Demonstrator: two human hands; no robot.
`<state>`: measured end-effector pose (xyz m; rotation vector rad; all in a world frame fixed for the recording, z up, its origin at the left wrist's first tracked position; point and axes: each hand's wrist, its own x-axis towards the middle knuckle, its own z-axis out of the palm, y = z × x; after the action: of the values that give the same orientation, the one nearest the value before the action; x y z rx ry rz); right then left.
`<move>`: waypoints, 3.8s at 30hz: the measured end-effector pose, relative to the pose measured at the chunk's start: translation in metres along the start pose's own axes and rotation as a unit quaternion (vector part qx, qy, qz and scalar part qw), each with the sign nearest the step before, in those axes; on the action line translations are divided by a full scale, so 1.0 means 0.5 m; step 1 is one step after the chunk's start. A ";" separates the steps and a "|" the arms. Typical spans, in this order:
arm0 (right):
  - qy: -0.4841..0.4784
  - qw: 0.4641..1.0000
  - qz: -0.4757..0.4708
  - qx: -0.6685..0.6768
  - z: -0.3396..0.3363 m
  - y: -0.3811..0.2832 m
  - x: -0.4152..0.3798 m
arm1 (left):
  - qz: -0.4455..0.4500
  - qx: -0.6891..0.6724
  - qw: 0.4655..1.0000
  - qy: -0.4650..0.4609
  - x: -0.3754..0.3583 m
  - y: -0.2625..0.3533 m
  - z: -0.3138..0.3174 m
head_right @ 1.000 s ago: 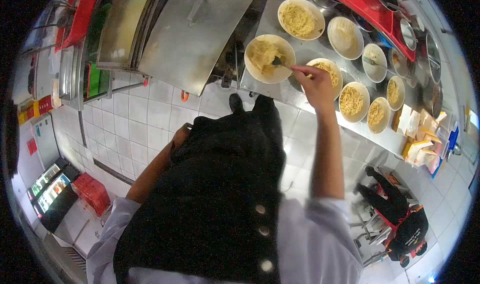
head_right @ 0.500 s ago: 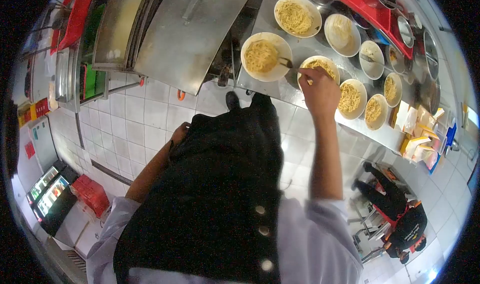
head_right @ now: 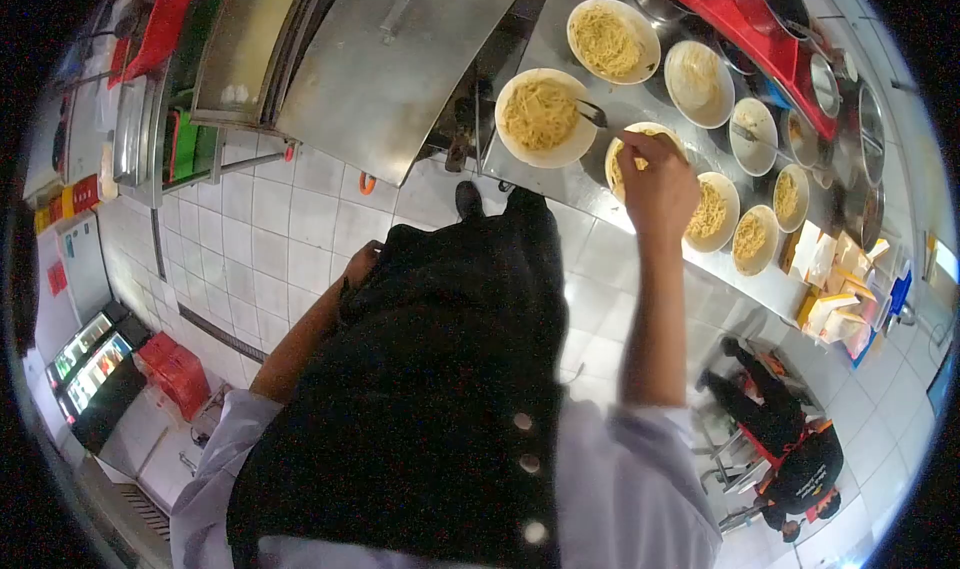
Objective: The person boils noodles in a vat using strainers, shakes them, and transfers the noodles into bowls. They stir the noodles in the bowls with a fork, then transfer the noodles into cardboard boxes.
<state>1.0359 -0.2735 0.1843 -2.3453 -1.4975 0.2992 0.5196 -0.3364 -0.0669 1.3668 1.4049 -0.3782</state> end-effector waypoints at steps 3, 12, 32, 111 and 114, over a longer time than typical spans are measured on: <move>-0.037 0.998 -0.050 0.006 0.094 -0.006 -0.006 | -0.056 -0.023 0.998 0.003 -0.021 0.045 -0.014; -0.188 0.950 0.076 0.238 -0.023 0.060 0.004 | 0.103 0.049 0.993 -0.009 0.013 -0.030 0.013; 0.026 0.998 -0.048 -0.036 -0.095 0.072 0.147 | 0.029 -0.024 0.999 -0.010 0.033 -0.105 0.104; -0.156 0.960 0.027 0.230 -0.001 0.194 0.340 | -0.004 -0.197 0.973 0.119 -0.126 0.177 0.295; -0.108 0.991 -0.067 0.033 -0.002 0.216 0.319 | 0.029 -0.093 0.984 0.146 -0.115 0.139 0.328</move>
<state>1.1939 -0.1706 0.1438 -2.2066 -1.7064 0.5734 0.6398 -0.4790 -0.0488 1.3421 1.5908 -0.0045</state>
